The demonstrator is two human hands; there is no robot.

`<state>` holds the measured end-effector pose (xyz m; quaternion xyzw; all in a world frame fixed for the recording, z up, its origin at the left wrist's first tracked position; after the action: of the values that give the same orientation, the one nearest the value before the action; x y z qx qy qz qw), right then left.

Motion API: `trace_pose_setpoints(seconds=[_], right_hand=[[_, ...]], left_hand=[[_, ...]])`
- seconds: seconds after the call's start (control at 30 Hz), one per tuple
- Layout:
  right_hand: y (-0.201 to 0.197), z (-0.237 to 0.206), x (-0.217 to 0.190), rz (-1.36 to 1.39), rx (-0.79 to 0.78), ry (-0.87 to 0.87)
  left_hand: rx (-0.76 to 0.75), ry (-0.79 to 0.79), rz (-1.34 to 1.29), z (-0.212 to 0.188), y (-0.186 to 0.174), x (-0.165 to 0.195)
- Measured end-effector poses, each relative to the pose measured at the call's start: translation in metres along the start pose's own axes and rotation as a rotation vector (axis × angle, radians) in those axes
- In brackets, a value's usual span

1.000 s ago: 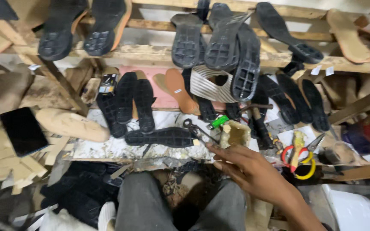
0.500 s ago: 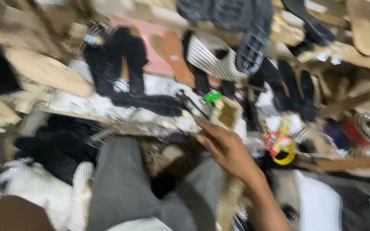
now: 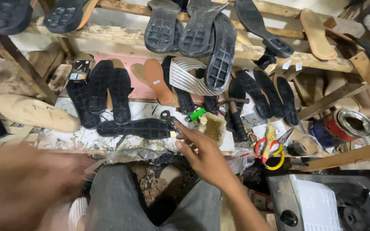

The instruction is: The person holds a woven slip-on shoe upper in one hand and repeatedly scoops adhesive from a container on the workbench, spreading it by hand along the edge of the shoe. They turn the shoe to reach different sides and briefly handle a small tool before resuming applying adhesive.

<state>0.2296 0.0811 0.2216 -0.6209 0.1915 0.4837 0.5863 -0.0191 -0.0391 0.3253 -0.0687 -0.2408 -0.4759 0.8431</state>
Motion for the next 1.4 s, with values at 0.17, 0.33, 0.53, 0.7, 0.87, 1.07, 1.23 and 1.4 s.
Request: trace_pose_setpoints(seconds=[0.17, 0.33, 0.53, 0.7, 0.87, 1.07, 1.23, 1.4], right_hand=[[0.031, 0.016, 0.010, 0.034, 0.123, 0.049], [0.051, 0.021, 0.023, 0.100, 0.224, 0.056], [0.061, 0.020, 0.030, 0.163, 0.354, 0.099], [0.064, 0.018, 0.037, 0.236, 0.308, 0.083], [0.052, 0.014, 0.046, 0.125, 0.327, 0.137], [0.047, 0.013, 0.063, 0.057, 0.309, 0.156], [0.059, 0.024, 0.066, -0.032, 0.210, 0.045], [0.064, 0.036, 0.047, 0.010, 0.141, -0.033]], left_hand=[[-0.471, -0.804, 0.087, -0.068, 0.087, -0.098], [-0.445, -0.905, 0.074, -0.107, 0.103, -0.138], [-0.288, -0.909, -0.026, -0.126, 0.102, -0.139], [-0.259, -0.975, -0.075, -0.139, 0.099, -0.140], [-0.254, -1.084, 0.007, -0.147, 0.080, -0.153], [-0.262, -1.173, 0.178, -0.160, 0.057, -0.169], [-0.104, -1.003, 0.156, -0.139, 0.042, -0.184], [-0.245, -0.965, 0.180, -0.116, -0.013, -0.189]])
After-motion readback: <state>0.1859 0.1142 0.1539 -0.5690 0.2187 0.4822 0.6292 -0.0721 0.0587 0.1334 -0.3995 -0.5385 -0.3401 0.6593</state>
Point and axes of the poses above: each hand's wrist, its own z-axis towards the middle knuckle, its own y-axis out of the palm, x = y × z, the point moved 4 cm from there along z, towards the middle knuckle, and after that the axes turned 1 degree about -z, right-handed, at the moved point
